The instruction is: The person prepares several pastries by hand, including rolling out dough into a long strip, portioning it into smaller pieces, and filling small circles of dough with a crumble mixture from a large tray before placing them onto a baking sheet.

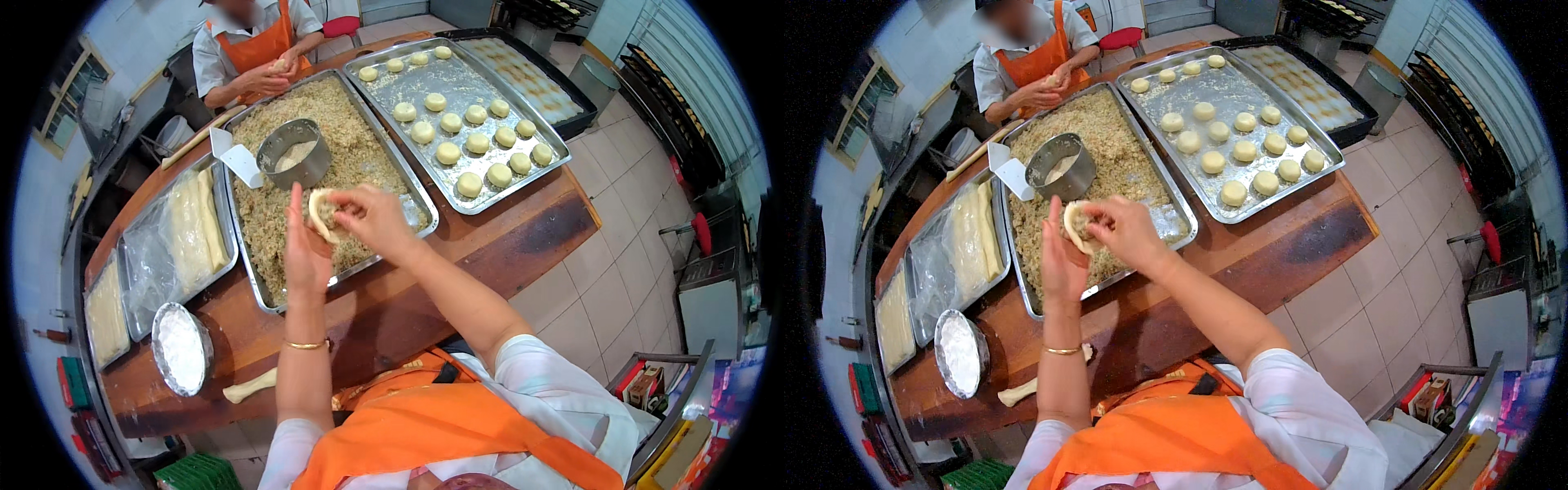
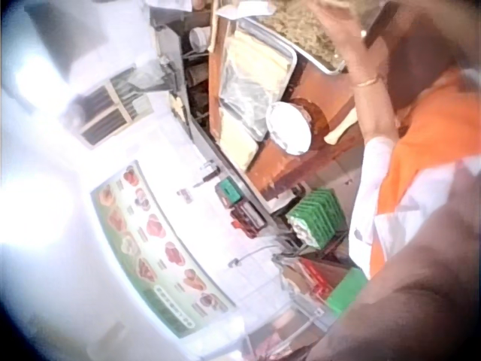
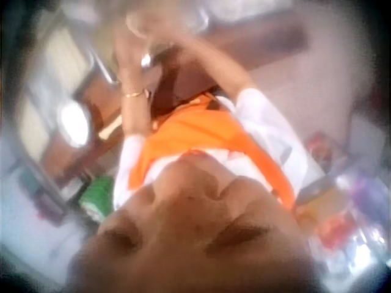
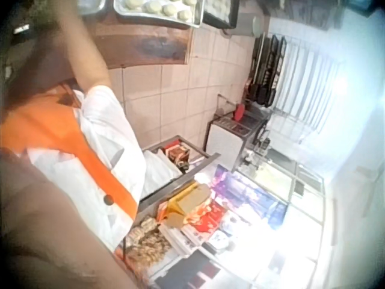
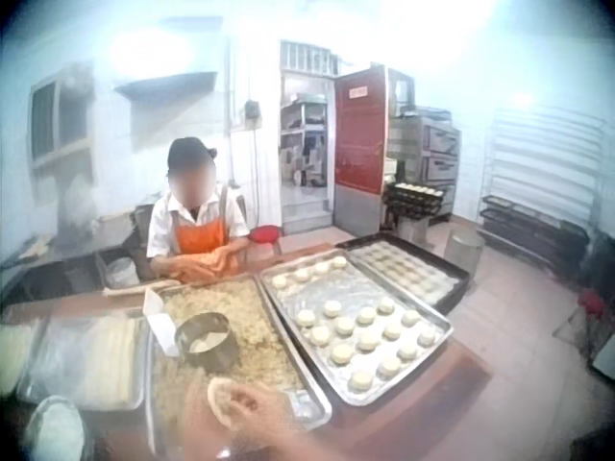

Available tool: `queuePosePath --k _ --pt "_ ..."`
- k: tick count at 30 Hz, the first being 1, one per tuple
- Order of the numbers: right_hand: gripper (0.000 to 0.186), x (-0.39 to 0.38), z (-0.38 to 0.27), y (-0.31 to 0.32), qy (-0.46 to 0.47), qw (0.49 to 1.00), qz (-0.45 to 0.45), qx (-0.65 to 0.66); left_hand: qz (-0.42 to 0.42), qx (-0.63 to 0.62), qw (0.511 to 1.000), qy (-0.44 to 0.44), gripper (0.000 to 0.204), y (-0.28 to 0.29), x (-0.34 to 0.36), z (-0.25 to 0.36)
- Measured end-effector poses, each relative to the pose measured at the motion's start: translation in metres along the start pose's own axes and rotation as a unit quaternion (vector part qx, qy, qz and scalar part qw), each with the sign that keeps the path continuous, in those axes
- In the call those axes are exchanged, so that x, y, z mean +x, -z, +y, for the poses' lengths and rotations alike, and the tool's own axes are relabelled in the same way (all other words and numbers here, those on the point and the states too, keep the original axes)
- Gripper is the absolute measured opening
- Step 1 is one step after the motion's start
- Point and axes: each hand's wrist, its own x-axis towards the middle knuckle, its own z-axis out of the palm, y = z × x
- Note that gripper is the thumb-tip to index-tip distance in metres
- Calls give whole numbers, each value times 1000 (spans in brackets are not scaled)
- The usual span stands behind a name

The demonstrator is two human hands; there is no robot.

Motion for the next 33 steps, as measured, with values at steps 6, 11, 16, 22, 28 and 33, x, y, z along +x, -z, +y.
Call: queuePosePath --k 6,11,16,22,28,33 --pt "21 -3 -10 -27 149 979 18 -137 55 -90 994 25 48 21 22 -21" --pt "32 9 -5 -12 58 990 42 -124 113 -200 970 86 28 26 26 -33" --pt "33 1 16 -24 -69 982 -111 134 130 -247 958 67 19 28 31 -53" --pt "32 7 29 -22 -77 965 -98 231 195 -286 931 113 23 5 25 -46" --pt "41 16 38 -12 233 934 14 -269 80 -375 920 77 28 59 33 -42" --pt "52 20 28 -27 91 992 -47 -73 132 -278 948 77 29 34 32 -40"
